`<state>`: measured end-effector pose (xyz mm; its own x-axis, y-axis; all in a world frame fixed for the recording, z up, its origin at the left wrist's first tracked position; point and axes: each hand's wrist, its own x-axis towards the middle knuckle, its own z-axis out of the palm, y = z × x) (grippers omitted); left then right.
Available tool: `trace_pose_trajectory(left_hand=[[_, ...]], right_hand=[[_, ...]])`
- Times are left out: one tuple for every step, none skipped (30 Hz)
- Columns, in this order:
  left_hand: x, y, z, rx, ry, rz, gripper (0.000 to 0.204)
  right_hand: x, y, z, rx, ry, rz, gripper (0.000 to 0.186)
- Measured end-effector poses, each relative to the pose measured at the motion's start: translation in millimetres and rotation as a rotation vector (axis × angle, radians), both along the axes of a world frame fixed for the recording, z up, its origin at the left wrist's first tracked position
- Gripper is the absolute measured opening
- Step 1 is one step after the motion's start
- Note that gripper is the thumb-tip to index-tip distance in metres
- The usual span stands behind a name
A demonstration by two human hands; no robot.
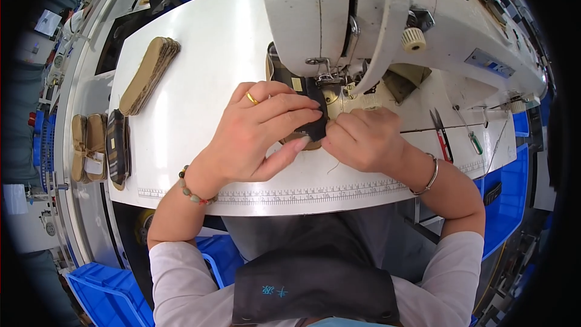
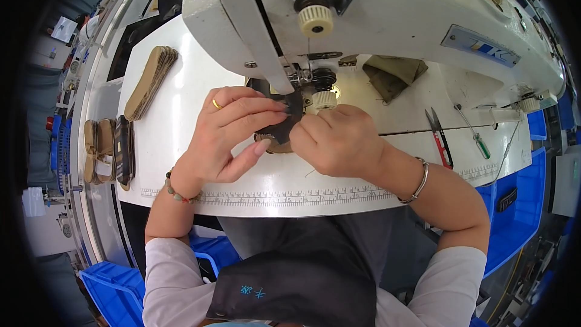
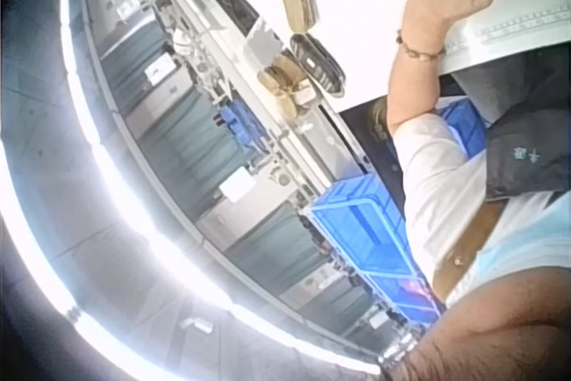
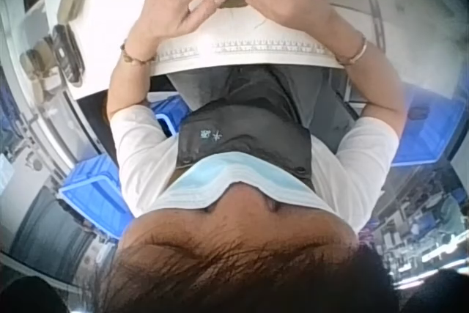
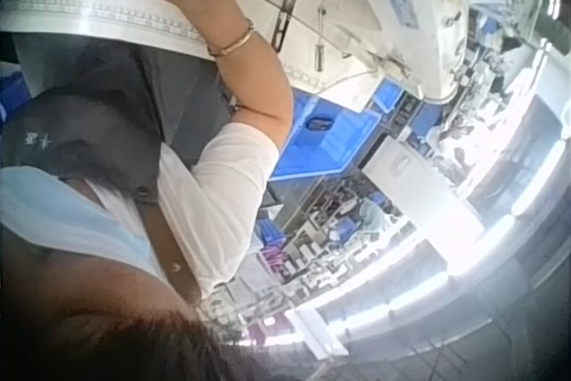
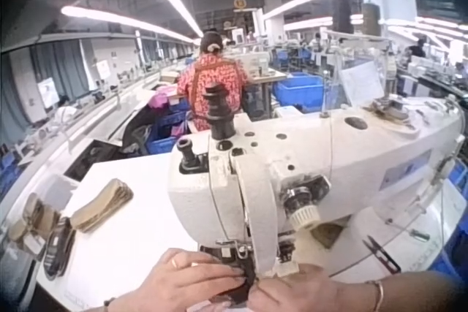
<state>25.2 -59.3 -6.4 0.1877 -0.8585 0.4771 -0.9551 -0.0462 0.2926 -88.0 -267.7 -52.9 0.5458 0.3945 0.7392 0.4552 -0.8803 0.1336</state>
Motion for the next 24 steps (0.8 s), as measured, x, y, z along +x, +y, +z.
trace_pose_trajectory(left_hand=[[-1,-1,-4,0.008,0.055,-0.013,0.028],[-3,-3,-7,0.008,0.054,-0.013,0.028],[-4,-5,-10,0.057,0.084,-0.015,0.028],[-5,-5,-12,0.105,0.114,-0.017,0.028],[-5,-6,-12,0.106,0.114,-0.018,0.028],[-3,-6,-12,0.118,0.179,-0.042,0.029],[-1,-7,-12,0.131,0.245,-0.066,0.030],[2,-7,-13,0.132,0.245,-0.065,0.030],[5,-7,-15,0.146,0.259,-0.098,0.030],[7,-7,-18,0.159,0.273,-0.131,0.029],[8,-7,-21,0.162,0.273,-0.129,0.029],[8,-7,-23,0.162,0.284,-0.123,0.028],[9,-7,-25,0.163,0.295,-0.116,0.026],[9,-7,-26,0.166,0.296,-0.117,0.026],[10,-6,-27,0.173,0.336,-0.108,0.024],[11,-6,-27,0.181,0.377,-0.099,0.022],[12,-6,-27,0.185,0.380,-0.103,0.022],[13,-6,-27,0.179,0.393,-0.109,0.022],[14,-6,-27,0.173,0.406,-0.116,0.022],[12,-7,-26,0.178,0.408,-0.120,0.022],[7,-7,-25,0.192,0.321,-0.098,0.024],[4,-7,-24,0.204,0.233,-0.077,0.025],[3,-7,-26,0.207,0.234,-0.081,0.025],[1,-8,-28,0.187,0.171,-0.073,0.024]], right_hand=[[1,0,-1,0.000,0.000,0.001,0.017],[1,1,-2,-0.013,-0.008,0.024,0.016],[2,1,-3,-0.025,-0.015,0.047,0.015],[2,1,-4,-0.024,-0.015,0.048,0.015],[1,0,-5,-0.035,-0.017,0.070,0.015],[1,-1,-6,-0.045,-0.018,0.092,0.015],[0,-1,-7,-0.044,-0.017,0.090,0.015],[-2,0,-7,-0.060,0.022,0.102,0.015],[-3,1,-8,-0.075,0.061,0.114,0.015],[-4,1,-8,-0.074,0.062,0.114,0.015],[-4,1,-9,-0.065,0.078,0.116,0.014],[-4,2,-10,-0.056,0.095,0.118,0.013],[-6,2,-10,-0.052,0.095,0.118,0.013],[-11,3,-8,-0.040,0.222,0.110,0.012],[-16,5,-5,-0.027,0.348,0.101,0.010],[-20,8,-3,-0.023,0.349,0.100,0.010],[-23,11,0,-0.017,0.365,0.097,0.009],[-26,13,2,-0.010,0.381,0.094,0.008],[-28,13,5,-0.005,0.383,0.090,0.008],[-30,13,7,-0.010,0.483,0.094,0.008],[-31,14,8,-0.015,0.583,0.098,0.009],[-33,14,8,-0.009,0.584,0.095,0.009],[-34,14,8,-0.046,0.619,0.071,0.020],[-36,14,8,-0.084,0.654,0.048,0.033]])
